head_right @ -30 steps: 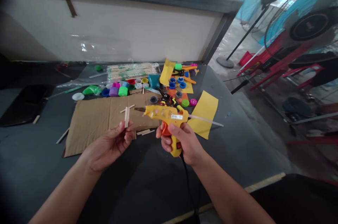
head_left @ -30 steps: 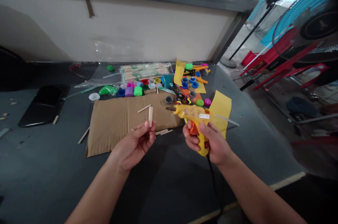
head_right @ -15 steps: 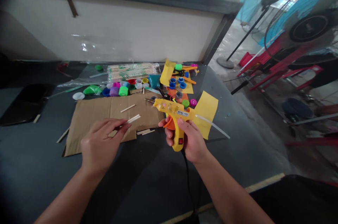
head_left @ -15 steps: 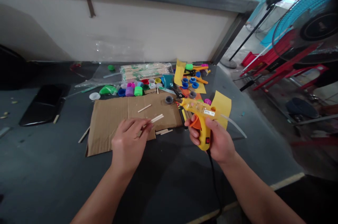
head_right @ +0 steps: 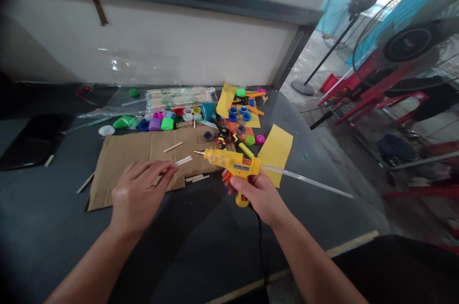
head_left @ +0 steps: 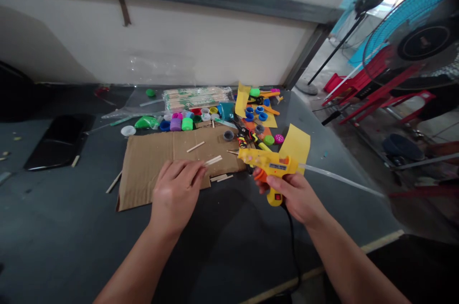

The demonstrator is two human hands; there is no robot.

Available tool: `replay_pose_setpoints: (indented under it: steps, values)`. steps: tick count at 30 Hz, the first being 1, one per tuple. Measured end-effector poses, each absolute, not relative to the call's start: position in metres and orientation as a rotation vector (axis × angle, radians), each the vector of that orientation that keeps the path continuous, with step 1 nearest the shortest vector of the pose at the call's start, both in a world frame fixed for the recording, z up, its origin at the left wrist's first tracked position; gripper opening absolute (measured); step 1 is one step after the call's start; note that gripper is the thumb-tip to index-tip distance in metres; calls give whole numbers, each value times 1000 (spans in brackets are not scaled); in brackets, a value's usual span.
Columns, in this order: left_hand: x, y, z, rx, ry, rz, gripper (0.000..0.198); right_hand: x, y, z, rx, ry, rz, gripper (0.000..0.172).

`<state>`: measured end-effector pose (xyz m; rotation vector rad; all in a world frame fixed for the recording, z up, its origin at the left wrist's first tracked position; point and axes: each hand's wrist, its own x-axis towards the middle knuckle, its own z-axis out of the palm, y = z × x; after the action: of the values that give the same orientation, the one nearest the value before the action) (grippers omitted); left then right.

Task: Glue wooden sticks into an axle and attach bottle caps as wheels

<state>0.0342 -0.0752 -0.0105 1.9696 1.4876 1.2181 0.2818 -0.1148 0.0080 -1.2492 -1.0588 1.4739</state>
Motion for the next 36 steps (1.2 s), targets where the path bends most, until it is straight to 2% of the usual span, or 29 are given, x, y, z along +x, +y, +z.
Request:
replay_pose_setpoints:
  steps: [5,15,30,36]
  values:
    - [29,-74,-10,1967,1475,1198,19,274,-105,9,-1330,-1345,1441,25]
    - [27,-73,-10,2073,1529,1163,18,272,-111,-5,-1373,-1284,1423,36]
    - [24,-74,-13,2302,1534,1106,23,275,-113,-9,-1561,-1464,1235,35]
    - [25,-75,-11,2324,1533,1095,21,276,-114,-12,-1621,-1483,1214,40]
